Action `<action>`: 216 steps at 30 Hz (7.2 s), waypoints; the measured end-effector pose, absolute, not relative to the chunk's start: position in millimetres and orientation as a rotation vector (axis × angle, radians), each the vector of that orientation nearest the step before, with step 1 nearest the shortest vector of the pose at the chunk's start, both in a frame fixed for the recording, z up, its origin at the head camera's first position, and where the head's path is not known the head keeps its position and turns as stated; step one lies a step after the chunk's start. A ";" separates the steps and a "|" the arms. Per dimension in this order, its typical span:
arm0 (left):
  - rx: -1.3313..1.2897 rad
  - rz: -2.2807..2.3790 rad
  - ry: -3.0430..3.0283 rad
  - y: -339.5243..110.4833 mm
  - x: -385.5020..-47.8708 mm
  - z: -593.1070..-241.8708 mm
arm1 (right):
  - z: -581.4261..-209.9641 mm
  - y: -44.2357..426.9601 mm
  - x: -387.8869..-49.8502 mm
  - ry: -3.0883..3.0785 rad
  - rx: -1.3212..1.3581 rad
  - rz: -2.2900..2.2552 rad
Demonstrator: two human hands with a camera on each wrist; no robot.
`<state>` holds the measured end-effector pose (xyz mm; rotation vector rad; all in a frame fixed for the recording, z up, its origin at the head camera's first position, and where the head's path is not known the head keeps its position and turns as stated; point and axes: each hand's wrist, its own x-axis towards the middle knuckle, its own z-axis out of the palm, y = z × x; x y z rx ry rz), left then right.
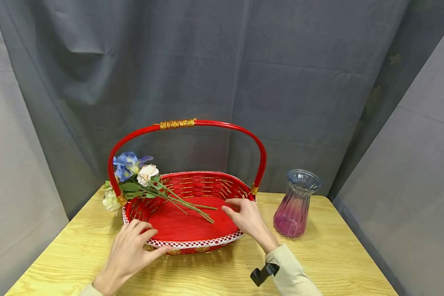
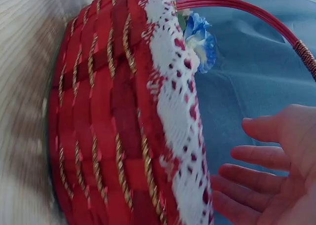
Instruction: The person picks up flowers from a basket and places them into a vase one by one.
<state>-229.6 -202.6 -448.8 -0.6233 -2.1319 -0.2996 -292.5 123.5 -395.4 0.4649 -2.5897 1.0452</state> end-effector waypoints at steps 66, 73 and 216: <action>-0.503 -0.245 -2.131 -205.1 -221.7 -443.0 | -389.9 -56.5 -386.4 -2.796 0.766 1.273; -0.502 -0.240 -2.147 -205.2 -221.4 -442.3 | -392.8 -65.4 -390.3 -2.781 0.721 1.187; -0.470 -0.247 -2.209 -210.8 -224.3 -437.7 | -272.8 217.5 -328.3 -2.458 0.568 1.699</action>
